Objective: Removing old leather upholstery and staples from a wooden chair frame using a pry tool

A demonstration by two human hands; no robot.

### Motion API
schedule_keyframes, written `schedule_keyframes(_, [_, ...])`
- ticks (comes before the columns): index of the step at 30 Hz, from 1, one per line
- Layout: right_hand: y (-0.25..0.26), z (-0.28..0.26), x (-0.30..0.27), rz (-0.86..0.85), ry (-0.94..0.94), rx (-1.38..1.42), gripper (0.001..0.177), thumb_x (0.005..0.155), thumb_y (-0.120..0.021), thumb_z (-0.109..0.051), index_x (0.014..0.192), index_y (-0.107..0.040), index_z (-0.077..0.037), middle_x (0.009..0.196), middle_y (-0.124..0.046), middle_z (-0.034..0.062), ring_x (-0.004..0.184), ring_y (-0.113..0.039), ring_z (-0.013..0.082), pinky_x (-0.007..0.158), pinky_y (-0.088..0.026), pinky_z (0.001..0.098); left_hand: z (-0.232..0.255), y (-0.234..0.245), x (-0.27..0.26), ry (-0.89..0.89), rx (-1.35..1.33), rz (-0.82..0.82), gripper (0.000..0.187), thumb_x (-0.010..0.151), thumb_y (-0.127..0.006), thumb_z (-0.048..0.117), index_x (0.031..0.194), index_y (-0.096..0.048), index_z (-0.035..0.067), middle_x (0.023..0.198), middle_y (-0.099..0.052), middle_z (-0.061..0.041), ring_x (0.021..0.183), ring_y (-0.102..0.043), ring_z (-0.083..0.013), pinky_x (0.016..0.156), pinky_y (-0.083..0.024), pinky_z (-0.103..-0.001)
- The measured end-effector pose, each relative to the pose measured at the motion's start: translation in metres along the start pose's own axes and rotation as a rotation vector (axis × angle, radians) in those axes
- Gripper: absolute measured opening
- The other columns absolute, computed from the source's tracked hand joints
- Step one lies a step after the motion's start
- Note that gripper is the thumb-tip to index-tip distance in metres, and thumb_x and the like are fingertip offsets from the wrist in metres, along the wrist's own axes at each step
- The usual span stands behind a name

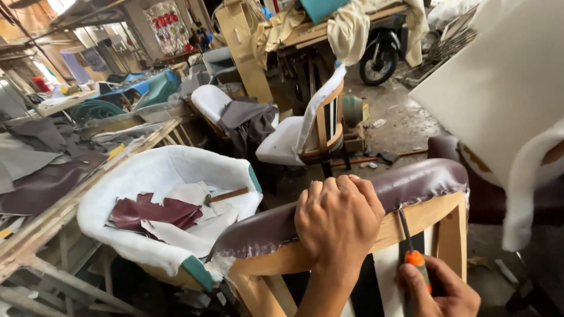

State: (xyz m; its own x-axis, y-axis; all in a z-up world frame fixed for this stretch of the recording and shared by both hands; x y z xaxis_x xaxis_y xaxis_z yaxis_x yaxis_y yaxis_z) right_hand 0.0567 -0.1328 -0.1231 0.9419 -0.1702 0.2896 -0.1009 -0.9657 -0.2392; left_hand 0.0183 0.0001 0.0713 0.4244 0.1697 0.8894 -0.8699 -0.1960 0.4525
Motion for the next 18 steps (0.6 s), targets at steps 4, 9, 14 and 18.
schedule_keyframes(4, [0.001,-0.002,-0.015,0.159,0.101,-0.303,0.025,0.098,-0.059,-0.028,0.091,-0.07,-0.006,0.06,-0.058,0.0012,0.056,-0.046,0.0076,0.058,-0.038,0.0198,0.005,0.016,-0.001,-0.03,0.021,0.133,0.032,0.088,-0.056,0.018,0.057,-0.059,0.011,0.057,-0.061,-0.007,0.052,-0.056,-0.0257,0.052,-0.041,-0.039])
schedule_keyframes(9, [-0.012,-0.02,0.004,0.035,0.316,-0.346,0.051,0.104,-0.043,-0.033,0.06,-0.05,-0.009,0.051,-0.044,-0.0005,0.049,-0.04,0.0115,0.054,-0.033,0.0254,-0.001,0.008,0.004,0.009,0.011,0.128,0.034,0.09,-0.054,0.018,0.059,-0.065,0.011,0.061,-0.066,-0.008,0.054,-0.058,-0.0249,0.055,-0.042,-0.039])
schedule_keyframes(14, [-0.021,0.03,0.034,-0.447,-0.025,0.231,0.056,0.103,-0.046,-0.033,0.059,-0.046,-0.001,0.051,-0.043,0.0118,0.042,-0.036,0.0162,0.037,-0.02,0.0259,-0.002,0.001,0.006,0.003,0.008,0.107,0.035,0.091,-0.053,0.02,0.059,-0.064,0.011,0.061,-0.066,-0.007,0.056,-0.061,-0.0248,0.056,-0.045,-0.039])
schedule_keyframes(18, [-0.017,0.057,0.032,-0.599,-0.063,0.539,0.052,0.103,-0.048,-0.033,0.066,-0.047,0.003,0.056,-0.04,0.0131,0.042,-0.03,0.0165,0.032,-0.013,0.0263,0.004,0.009,-0.001,0.005,-0.016,0.032,0.037,0.093,-0.052,0.023,0.06,-0.064,0.012,0.062,-0.067,-0.007,0.054,-0.061,-0.023,0.053,-0.045,-0.038])
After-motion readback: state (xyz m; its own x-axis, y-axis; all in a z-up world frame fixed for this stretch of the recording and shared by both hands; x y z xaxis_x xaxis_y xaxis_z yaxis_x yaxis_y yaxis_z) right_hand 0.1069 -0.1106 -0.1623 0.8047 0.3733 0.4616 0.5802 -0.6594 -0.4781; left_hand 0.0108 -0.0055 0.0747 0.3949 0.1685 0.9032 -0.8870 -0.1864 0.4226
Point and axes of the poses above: each hand's wrist, its own x-axis towards the middle knuckle, its own y-axis out of the back of the hand, z = x × y, the point moved 8 cm from there along x, towards the middle knuckle
